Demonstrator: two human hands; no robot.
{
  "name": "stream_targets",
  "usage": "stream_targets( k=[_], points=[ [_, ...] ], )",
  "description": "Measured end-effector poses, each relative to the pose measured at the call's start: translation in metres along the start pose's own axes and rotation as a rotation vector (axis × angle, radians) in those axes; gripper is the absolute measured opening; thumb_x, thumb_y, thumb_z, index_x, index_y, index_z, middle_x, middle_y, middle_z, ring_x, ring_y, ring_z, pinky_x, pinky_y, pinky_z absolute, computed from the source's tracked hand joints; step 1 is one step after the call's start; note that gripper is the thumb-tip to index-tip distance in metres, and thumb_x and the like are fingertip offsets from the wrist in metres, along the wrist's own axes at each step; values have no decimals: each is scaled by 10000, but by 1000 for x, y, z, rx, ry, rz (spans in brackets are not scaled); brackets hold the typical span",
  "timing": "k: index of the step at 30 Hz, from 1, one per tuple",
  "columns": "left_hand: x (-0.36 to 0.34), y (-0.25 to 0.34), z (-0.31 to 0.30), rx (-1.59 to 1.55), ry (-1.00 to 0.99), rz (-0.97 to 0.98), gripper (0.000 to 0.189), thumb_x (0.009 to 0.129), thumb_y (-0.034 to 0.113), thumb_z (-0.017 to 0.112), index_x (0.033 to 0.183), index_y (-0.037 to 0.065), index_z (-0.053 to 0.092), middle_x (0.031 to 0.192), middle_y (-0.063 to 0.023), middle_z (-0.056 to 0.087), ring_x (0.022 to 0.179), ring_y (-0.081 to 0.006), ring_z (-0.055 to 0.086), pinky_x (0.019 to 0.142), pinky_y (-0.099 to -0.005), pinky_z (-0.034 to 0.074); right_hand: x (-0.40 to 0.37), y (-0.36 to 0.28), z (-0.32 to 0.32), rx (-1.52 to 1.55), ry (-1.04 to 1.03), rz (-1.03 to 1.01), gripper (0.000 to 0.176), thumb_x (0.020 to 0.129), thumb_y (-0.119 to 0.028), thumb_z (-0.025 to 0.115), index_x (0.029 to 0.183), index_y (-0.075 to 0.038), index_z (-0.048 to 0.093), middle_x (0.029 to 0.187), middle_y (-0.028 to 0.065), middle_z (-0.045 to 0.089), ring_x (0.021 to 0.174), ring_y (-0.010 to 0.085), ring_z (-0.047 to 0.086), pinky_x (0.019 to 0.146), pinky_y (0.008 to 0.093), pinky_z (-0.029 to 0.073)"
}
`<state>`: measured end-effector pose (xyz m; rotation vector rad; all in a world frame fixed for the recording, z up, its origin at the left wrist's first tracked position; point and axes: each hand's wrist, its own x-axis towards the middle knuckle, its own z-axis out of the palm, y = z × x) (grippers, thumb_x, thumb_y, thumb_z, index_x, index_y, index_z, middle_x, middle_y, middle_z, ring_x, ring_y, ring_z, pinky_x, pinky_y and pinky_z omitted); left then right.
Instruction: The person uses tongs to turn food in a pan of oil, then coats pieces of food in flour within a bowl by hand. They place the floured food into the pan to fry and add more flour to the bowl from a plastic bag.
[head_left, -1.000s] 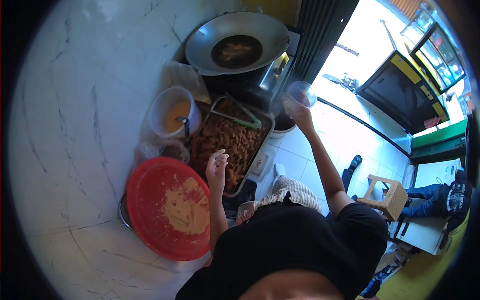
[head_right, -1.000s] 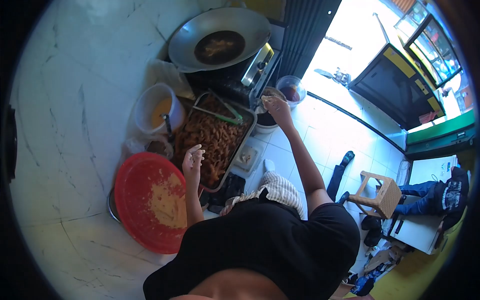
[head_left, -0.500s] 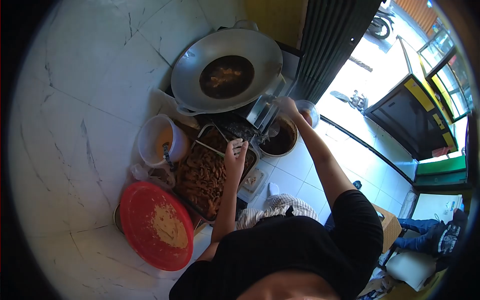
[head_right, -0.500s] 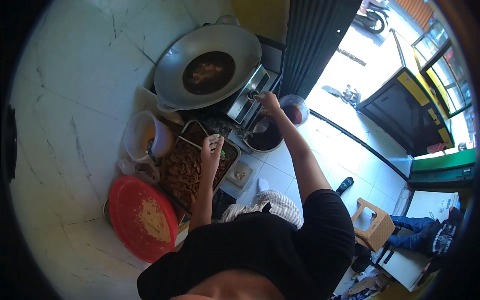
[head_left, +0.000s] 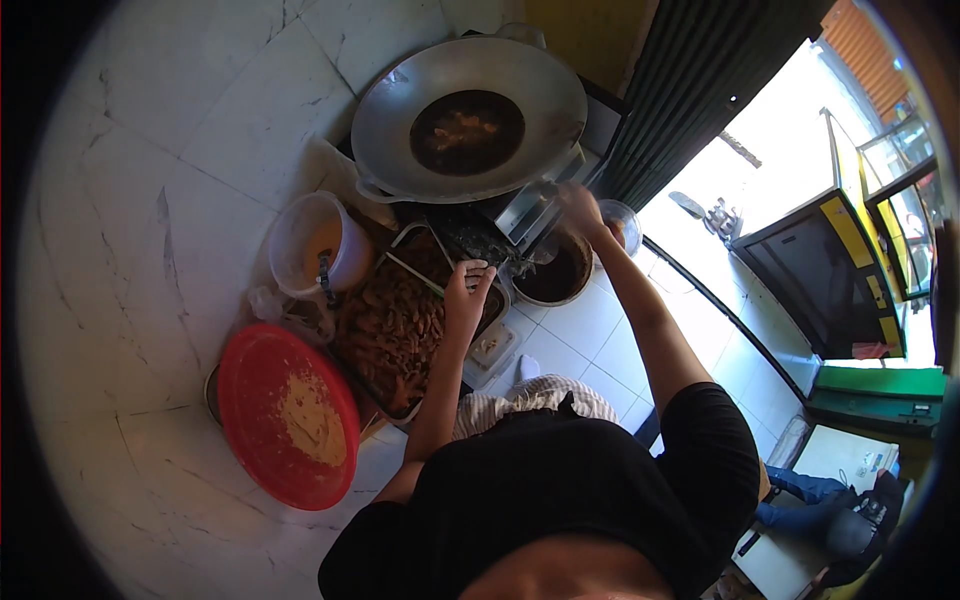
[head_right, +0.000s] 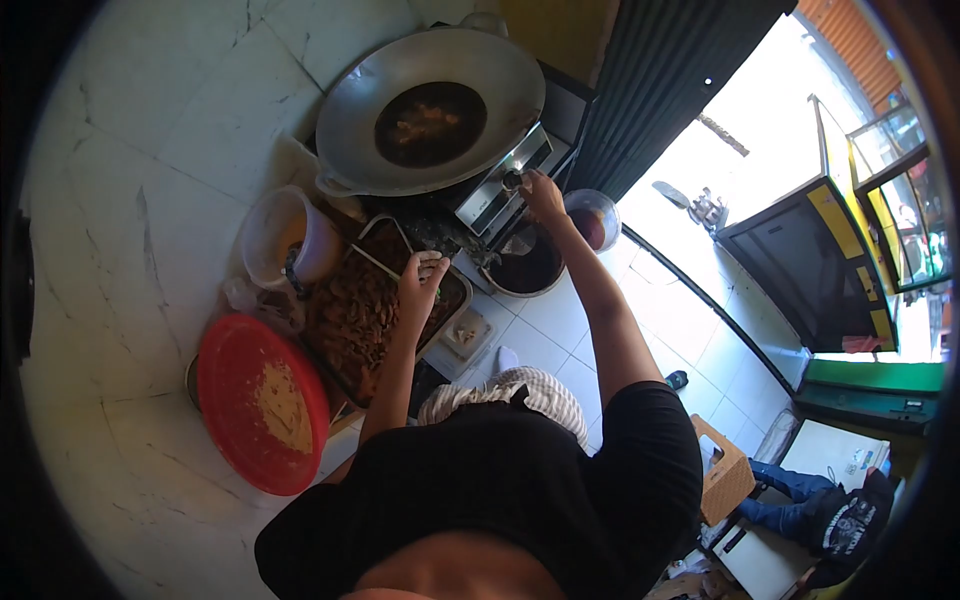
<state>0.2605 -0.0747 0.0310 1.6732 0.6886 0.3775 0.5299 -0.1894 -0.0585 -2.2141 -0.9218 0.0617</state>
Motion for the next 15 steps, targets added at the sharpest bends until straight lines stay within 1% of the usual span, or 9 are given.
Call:
stream_targets(
  k=[2,3,5,6,7,9,11,13,15],
  points=[
    [-8,5,-10,11,11,13,276,804,242,560,954,15,512,886,-85,557,788,-151,534,671,-260,440,-7,-7,0,-39,86,49,283,674,-169,597,899,-3,556,884,174,562,886,315,528,755,382,416],
    [-17,7,-20,-17,67,9,283,806,255,557,962,22,514,889,-72,558,788,-139,537,666,-250,434,-14,-14,-4,-36,71,36,283,674,-169,597,899,-3,556,884,174,562,886,315,528,755,382,416],
    [-34,-9,-44,-19,199,31,290,823,263,536,981,21,513,901,-66,557,791,-131,540,671,-237,423,-39,-32,-19,-258,-357,85,223,677,-189,604,809,-10,588,811,164,578,863,310,537,731,371,425],
    [-46,-11,-59,-56,246,18,291,829,267,527,976,16,511,890,-65,553,783,-126,535,672,-231,419,-58,-40,-22,-193,-508,135,227,692,-221,607,793,-17,602,804,156,587,860,291,547,714,361,429],
    [-57,-27,-75,-91,302,4,287,832,262,524,972,12,508,880,-59,543,774,-113,523,671,-227,413,-78,-49,-23,-133,-665,184,238,707,-252,610,776,-25,616,797,149,597,857,271,557,697,351,433],
    [-87,-36,-103,-115,420,-15,279,831,252,528,968,10,507,875,-50,534,766,-103,513,669,-223,409,-109,-87,-29,172,-1075,259,317,739,-324,599,881,-42,614,889,151,598,872,228,563,687,334,438],
    [-119,-37,-129,-1,598,-40,251,831,210,524,966,-1,512,892,-65,553,796,-105,530,669,-202,416,-141,-121,-19,278,-1138,-28,369,763,-348,578,965,-40,590,920,142,596,876,194,557,707,317,434],
    [-151,-54,-153,-16,729,-62,246,830,207,524,966,2,512,892,-61,550,796,-107,527,676,-206,417,-164,-169,-3,460,-1258,-58,377,774,-332,569,999,-30,570,906,133,595,851,201,559,732,310,429],
    [-183,-61,-169,-24,857,-76,242,830,204,524,965,4,512,891,-58,547,795,-108,524,683,-210,419,-183,-214,24,523,-1324,-167,369,780,-315,564,1008,-25,564,897,124,592,841,197,557,746,308,424]
  ],
)
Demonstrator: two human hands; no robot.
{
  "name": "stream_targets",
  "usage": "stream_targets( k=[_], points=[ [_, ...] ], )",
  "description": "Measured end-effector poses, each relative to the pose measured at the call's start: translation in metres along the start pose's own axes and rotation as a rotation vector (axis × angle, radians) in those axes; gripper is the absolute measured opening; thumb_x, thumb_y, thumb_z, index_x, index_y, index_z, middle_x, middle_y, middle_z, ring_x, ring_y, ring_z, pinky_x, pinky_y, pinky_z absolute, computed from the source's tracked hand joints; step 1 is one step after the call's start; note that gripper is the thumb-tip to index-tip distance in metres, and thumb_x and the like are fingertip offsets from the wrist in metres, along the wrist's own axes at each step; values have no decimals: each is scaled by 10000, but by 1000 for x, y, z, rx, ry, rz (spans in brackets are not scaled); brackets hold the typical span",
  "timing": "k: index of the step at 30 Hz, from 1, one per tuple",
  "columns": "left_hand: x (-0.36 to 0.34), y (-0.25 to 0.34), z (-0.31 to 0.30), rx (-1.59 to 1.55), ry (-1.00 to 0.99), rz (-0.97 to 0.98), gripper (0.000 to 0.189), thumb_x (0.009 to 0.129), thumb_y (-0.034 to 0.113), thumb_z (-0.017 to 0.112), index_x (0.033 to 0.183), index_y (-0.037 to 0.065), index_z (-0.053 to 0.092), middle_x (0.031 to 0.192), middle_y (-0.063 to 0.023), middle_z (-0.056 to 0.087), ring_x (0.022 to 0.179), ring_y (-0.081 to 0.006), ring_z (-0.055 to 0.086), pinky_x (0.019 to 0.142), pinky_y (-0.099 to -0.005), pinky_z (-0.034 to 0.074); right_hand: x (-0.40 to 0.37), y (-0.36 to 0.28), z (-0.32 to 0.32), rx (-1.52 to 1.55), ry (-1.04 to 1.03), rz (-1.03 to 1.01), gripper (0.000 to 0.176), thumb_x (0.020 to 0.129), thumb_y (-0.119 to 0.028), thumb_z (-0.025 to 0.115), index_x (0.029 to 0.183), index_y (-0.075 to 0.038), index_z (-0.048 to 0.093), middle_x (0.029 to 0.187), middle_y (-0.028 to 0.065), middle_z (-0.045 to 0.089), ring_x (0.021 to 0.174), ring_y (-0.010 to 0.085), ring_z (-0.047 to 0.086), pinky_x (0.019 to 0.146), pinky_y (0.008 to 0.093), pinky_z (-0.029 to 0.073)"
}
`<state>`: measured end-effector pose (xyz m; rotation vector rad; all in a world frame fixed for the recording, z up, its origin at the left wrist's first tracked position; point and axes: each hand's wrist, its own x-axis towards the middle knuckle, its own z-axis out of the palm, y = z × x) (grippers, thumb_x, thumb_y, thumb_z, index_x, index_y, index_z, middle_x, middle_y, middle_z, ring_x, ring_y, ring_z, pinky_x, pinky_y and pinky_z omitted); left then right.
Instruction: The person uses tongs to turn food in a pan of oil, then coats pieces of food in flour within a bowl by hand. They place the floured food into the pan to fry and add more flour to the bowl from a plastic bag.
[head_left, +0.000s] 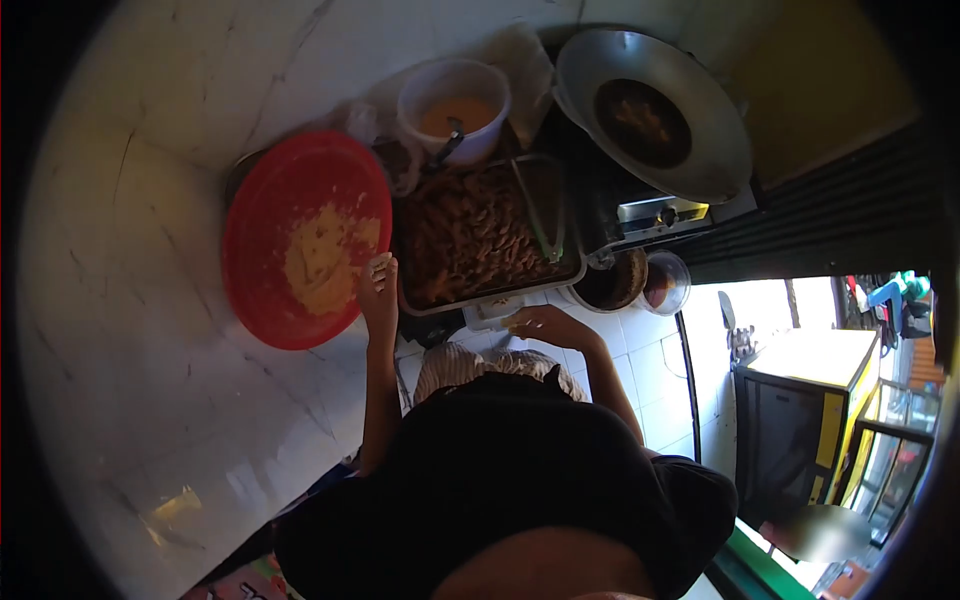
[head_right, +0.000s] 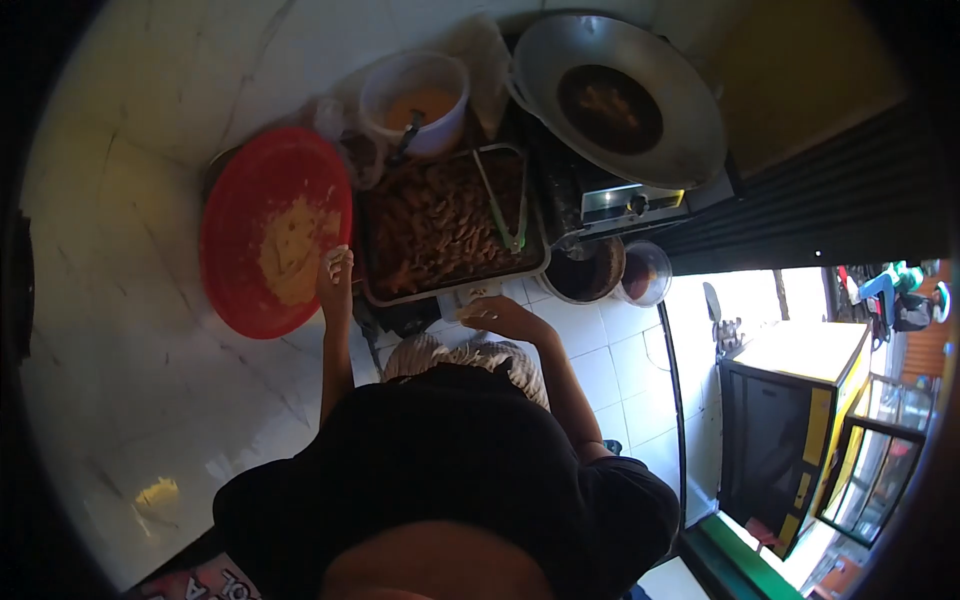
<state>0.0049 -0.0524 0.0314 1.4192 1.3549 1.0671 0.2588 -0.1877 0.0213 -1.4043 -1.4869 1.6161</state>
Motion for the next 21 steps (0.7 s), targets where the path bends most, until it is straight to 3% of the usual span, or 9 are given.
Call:
stream_targets(
  k=[2,3,7,10,13,16,17,18,21],
  points=[
    [-9,-1,-31,51,191,13,225,824,189,528,954,6,513,900,-72,547,801,-134,530,704,-233,421,34,-44,28,-90,-68,-26,349,780,-300,563,999,-28,562,908,119,589,838,197,560,741,303,425],
    [-13,-12,-50,224,256,66,203,820,163,523,943,3,510,916,-101,549,829,-173,535,731,-264,419,52,-57,40,-54,-95,-93,337,781,-290,559,992,-27,560,898,116,590,832,196,561,731,300,428],
    [-19,-50,-119,325,394,116,201,803,120,527,965,5,497,939,-100,543,847,-163,532,754,-274,413,128,-111,76,-54,-145,-266,293,787,-250,544,970,-21,556,867,119,592,813,197,567,701,293,435],
    [-14,-62,-168,398,400,122,195,794,81,514,972,2,497,949,-106,546,858,-178,534,761,-284,415,209,-107,108,-127,-139,-301,317,781,-207,561,1029,-13,524,873,108,586,789,165,567,706,292,438],
    [1,-65,-211,232,410,124,212,775,92,539,960,-3,504,938,-128,542,855,-208,533,773,-296,410,286,-108,146,-268,-168,-228,326,742,-174,592,1018,-13,526,841,124,587,750,217,576,688,305,443],
    [22,-68,-245,265,367,108,202,784,92,527,963,1,510,942,-128,540,854,-211,534,767,-293,416,362,-65,185,-488,-179,-387,346,691,-143,620,1004,-23,534,834,142,582,773,274,565,694,325,441],
    [36,-73,-261,263,329,126,198,788,94,522,964,3,513,939,-127,541,854,-209,536,761,-292,418,399,-43,203,-738,-256,-410,371,668,-135,633,1009,-30,531,864,145,576,813,285,554,713,337,435],
    [44,-75,-265,271,287,143,195,791,95,516,965,6,516,937,-125,542,854,-206,538,756,-290,420,416,-32,209,-978,-332,-431,399,645,-128,645,1015,-37,528,894,148,570,853,295,543,733,350,429],
    [64,-92,-270,239,297,214,185,796,106,511,957,18,527,906,-120,555,821,-205,551,734,-286,428,417,-40,211,-922,-433,-457,399,631,-163,658,991,-41,536,915,145,564,881,282,530,740,360,419]
  ],
)
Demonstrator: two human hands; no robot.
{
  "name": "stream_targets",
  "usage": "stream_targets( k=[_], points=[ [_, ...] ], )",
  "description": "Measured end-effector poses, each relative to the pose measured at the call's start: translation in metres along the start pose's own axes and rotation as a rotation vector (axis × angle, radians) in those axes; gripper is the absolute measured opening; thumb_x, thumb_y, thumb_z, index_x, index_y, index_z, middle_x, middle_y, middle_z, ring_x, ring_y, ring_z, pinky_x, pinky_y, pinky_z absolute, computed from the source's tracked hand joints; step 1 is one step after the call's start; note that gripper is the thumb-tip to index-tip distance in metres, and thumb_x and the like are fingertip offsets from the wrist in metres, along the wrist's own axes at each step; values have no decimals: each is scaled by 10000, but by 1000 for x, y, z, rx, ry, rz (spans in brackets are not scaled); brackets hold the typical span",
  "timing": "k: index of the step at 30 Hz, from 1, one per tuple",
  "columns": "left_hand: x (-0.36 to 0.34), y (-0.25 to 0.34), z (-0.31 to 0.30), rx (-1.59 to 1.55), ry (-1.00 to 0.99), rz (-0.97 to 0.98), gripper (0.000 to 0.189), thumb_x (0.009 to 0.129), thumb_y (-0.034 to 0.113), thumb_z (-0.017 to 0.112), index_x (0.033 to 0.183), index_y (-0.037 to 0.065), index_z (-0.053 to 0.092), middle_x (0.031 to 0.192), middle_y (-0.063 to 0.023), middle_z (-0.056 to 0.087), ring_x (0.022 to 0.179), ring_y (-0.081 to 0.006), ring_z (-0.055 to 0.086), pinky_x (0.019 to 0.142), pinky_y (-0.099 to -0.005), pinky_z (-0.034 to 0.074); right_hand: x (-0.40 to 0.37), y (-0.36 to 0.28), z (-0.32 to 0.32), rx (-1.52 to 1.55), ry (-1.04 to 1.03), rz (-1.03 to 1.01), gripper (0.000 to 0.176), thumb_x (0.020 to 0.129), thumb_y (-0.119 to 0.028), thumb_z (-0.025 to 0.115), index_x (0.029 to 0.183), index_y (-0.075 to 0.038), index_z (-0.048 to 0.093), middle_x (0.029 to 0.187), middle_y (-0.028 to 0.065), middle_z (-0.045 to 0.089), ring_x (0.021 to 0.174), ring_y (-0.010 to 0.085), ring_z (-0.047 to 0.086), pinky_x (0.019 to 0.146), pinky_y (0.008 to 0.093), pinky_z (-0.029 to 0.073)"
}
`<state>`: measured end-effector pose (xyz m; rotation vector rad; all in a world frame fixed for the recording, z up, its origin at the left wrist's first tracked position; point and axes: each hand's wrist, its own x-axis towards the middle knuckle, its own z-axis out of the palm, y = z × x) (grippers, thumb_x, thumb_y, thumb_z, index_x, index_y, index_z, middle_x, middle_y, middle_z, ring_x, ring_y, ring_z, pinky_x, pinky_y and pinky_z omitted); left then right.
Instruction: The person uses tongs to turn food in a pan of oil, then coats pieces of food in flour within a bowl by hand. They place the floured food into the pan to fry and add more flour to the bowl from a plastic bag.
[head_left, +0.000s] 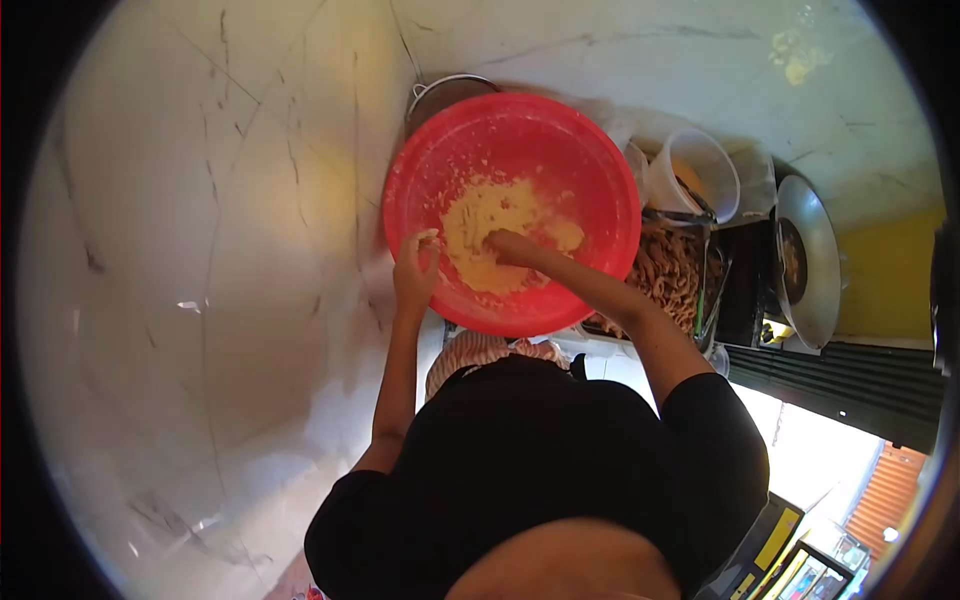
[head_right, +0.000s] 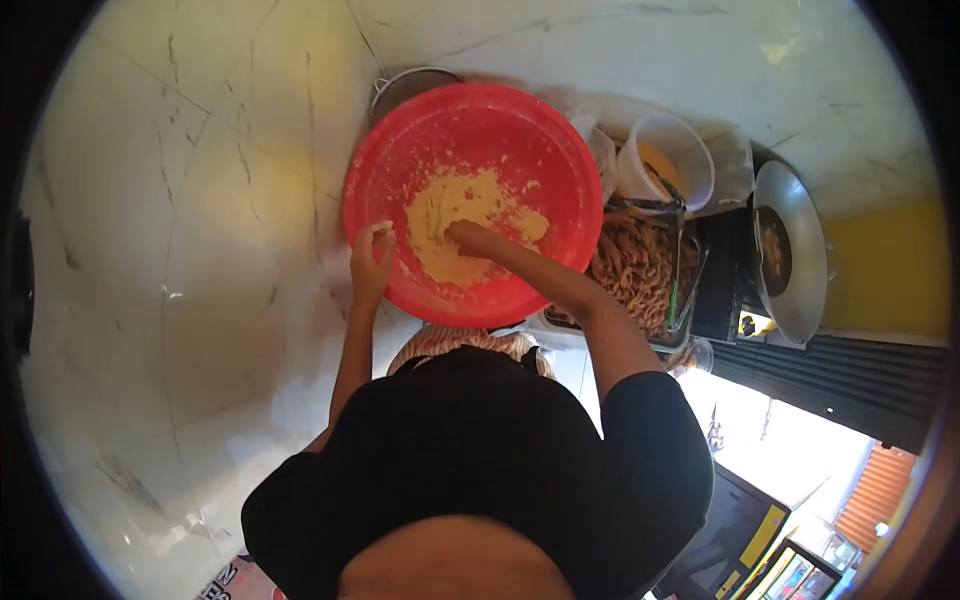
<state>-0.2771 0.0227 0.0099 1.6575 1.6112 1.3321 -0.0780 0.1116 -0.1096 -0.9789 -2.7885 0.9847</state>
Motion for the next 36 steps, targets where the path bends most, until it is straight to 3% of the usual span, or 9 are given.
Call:
stream_targets(
  k=[7,11,13,17,19,23,26,31,36],
  points=[
    [3,3,0,37,1,-42,164,793,117,513,932,37,545,843,-110,578,733,-213,569,669,-288,442,15,21,-65,354,215,461,299,665,-204,624,875,-2,555,893,168,563,836,277,542,712,403,416],
    [4,4,0,41,-3,-64,170,804,140,520,937,38,548,848,-103,586,742,-186,565,669,-268,439,59,51,-30,49,347,570,347,694,-174,611,964,21,514,881,169,540,840,303,501,745,388,413],
    [4,5,0,57,-18,-78,173,806,149,518,935,38,550,842,-104,587,734,-187,564,666,-269,440,75,40,-2,-218,836,385,327,696,-244,597,865,29,535,889,184,525,852,301,478,740,417,369],
    [4,5,0,48,-8,-92,176,811,159,501,923,30,546,828,-112,589,737,-214,576,669,-288,444,73,-16,-7,51,809,478,458,690,-289,608,1011,15,487,983,176,482,893,296,434,762,419,344],
    [6,7,1,55,-1,-84,180,814,166,498,922,30,546,826,-111,591,734,-215,576,667,-289,444,68,-30,-18,-104,558,605,624,684,-313,616,1158,12,373,1121,186,400,1006,313,388,830,416,324],
    [6,6,3,94,-14,-110,182,808,171,504,923,36,548,811,-108,594,722,-204,576,659,-284,443,63,-15,-18,-244,692,549,707,672,-320,627,1209,16,313,1189,190,350,1103,340,319,911,397,286],
    [5,9,2,126,-15,-127,175,796,160,521,919,39,551,810,-106,595,719,-196,576,656,-280,444,61,-1,-15,-64,501,464,738,649,-300,638,1215,26,295,1212,212,325,1155,345,270,958,372,252],
    [3,4,5,107,27,-132,158,778,130,545,908,40,556,816,-96,598,717,-187,578,654,-275,446,45,14,-4,-8,224,-111,601,695,-139,551,1218,21,301,1158,203,392,1103,322,355,950,374,277],
    [0,2,5,88,35,-111,159,776,134,555,902,36,558,813,-95,598,711,-186,583,654,-266,448,-3,7,-9,-94,27,-155,519,769,-161,473,1226,11,295,1179,202,382,1105,320,357,946,382,285]
  ],
)
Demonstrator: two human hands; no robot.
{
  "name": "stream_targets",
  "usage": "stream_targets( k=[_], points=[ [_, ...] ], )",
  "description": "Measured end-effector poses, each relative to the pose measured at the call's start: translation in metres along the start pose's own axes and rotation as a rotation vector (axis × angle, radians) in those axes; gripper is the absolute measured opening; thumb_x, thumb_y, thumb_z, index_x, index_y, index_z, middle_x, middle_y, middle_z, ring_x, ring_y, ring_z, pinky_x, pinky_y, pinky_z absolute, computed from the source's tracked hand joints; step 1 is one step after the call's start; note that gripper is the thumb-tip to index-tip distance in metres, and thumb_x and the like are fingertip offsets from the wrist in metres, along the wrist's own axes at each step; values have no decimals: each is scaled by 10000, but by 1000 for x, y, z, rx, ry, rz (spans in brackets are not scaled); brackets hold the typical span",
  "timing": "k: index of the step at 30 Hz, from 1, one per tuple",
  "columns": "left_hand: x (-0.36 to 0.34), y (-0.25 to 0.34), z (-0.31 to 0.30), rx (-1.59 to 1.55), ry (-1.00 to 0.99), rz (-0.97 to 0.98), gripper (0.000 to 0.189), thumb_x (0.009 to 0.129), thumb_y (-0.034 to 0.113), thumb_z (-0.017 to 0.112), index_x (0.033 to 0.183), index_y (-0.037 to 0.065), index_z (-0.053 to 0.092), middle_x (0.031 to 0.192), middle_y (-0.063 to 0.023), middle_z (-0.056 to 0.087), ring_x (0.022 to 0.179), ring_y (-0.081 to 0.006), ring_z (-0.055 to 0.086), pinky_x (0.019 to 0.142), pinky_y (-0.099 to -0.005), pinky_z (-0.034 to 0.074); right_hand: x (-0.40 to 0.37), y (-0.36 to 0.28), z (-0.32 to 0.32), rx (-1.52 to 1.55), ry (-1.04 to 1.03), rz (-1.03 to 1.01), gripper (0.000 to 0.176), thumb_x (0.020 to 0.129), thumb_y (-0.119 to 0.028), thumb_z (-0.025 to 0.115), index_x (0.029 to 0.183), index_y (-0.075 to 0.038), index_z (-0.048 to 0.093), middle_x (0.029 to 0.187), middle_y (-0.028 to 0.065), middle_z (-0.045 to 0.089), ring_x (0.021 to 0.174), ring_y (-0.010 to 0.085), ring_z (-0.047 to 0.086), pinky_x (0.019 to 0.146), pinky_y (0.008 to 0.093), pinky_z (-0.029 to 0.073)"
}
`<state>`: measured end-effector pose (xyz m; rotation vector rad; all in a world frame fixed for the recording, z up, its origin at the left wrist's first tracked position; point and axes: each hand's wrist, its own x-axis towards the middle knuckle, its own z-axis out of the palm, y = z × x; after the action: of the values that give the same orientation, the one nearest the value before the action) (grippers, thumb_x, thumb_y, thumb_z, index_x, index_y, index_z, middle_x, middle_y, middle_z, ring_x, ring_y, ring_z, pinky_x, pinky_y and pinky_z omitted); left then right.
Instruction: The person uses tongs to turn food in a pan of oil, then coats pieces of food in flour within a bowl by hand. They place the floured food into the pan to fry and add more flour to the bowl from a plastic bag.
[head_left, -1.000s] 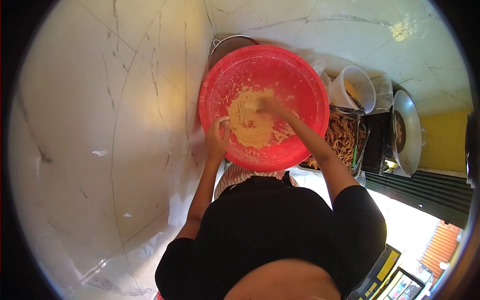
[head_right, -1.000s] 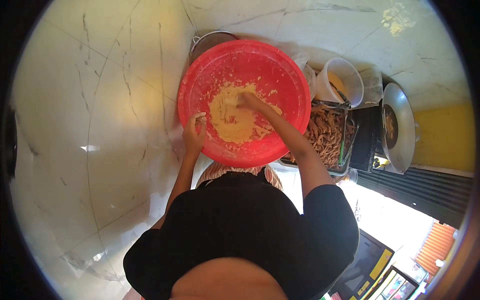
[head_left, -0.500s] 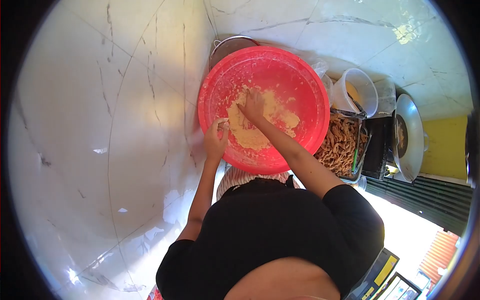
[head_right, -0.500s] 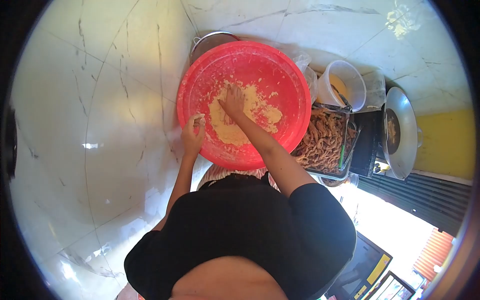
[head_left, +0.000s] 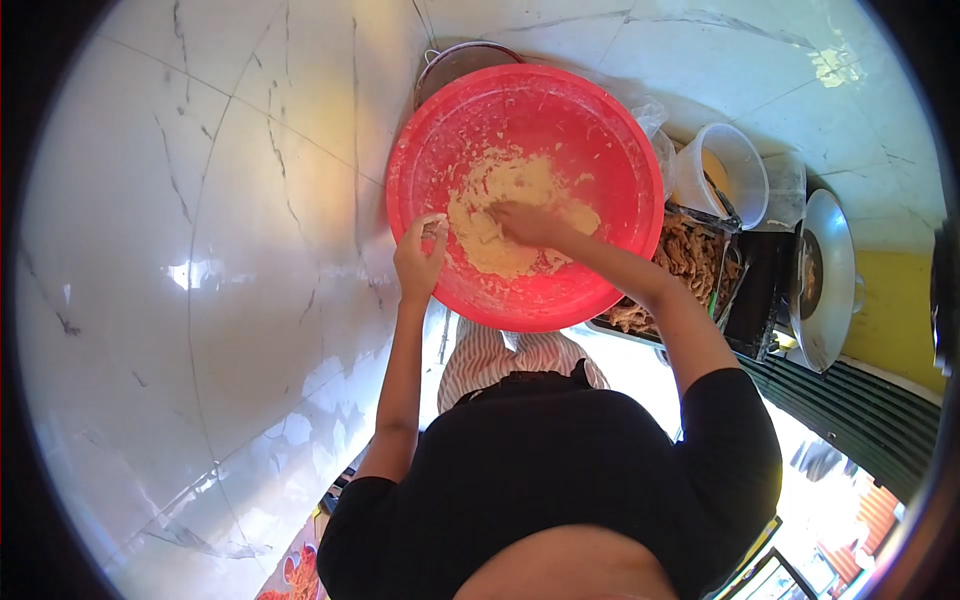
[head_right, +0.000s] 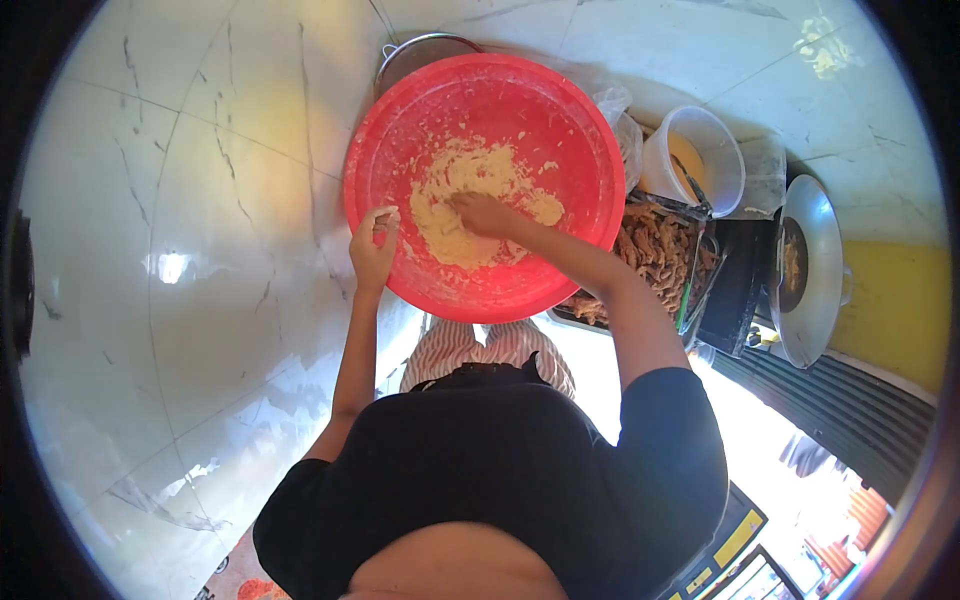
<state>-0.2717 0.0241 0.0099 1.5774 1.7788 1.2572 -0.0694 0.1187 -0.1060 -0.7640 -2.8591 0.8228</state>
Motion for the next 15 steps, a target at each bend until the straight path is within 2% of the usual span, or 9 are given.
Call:
stream_targets(
  k=[2,4,5,7,8,11,13,14,15],
  points=[
    [1,1,1,-2,-3,-11,163,773,140,561,898,35,559,808,-95,599,707,-182,583,650,-266,447,-25,-23,6,-28,8,30,529,784,-204,466,1232,11,284,1207,204,355,1116,327,342,946,387,284],
    [-1,3,-1,1,-14,-18,168,770,145,568,895,34,561,803,-95,600,704,-178,582,645,-267,447,-40,-55,3,-32,-162,317,590,787,-287,463,1244,20,252,1250,231,280,1147,350,293,949,406,275],
    [0,3,0,-6,2,-29,166,768,151,573,885,34,564,793,-93,601,692,-174,581,637,-267,447,-39,-69,5,-32,-154,320,590,787,-287,463,1244,20,252,1250,231,280,1147,350,293,949,406,275],
    [-3,5,-2,-16,9,-36,165,766,157,578,875,34,567,784,-91,602,681,-169,580,628,-267,448,-29,-98,15,-169,-514,534,664,753,-318,508,1248,28,233,1265,258,228,1171,369,243,949,423,264],
    [-4,6,-2,-30,10,-47,165,764,166,583,861,34,569,776,-88,602,670,-166,578,617,-266,447,-25,-101,30,-172,-509,542,664,753,-318,508,1248,28,233,1265,258,228,1171,369,243,949,423,264],
    [1,3,2,-56,42,-51,167,760,183,591,834,34,573,755,-83,600,651,-164,575,600,-265,446,-11,-92,59,-24,-451,639,643,749,-254,487,1229,91,235,1274,270,212,1164,335,313,882,491,322],
    [-2,1,2,-60,58,-57,170,759,192,594,821,35,576,743,-81,597,644,-166,574,595,-265,446,-2,-97,17,356,-524,697,631,730,-245,528,1213,83,288,1211,260,332,1080,290,423,769,393,429],
    [-1,1,1,-34,51,-55,169,760,185,597,817,28,578,731,-77,596,643,-157,565,603,-259,442,-2,-99,-1,358,-522,700,631,730,-245,528,1213,83,288,1211,260,332,1080,290,423,769,393,429],
    [-1,2,0,-8,48,-52,168,762,179,599,813,21,580,720,-73,594,641,-148,556,612,-252,439,-5,-98,-19,643,-476,677,641,731,-265,548,1199,88,289,1175,250,375,1031,283,456,748,389,438]
  ],
)
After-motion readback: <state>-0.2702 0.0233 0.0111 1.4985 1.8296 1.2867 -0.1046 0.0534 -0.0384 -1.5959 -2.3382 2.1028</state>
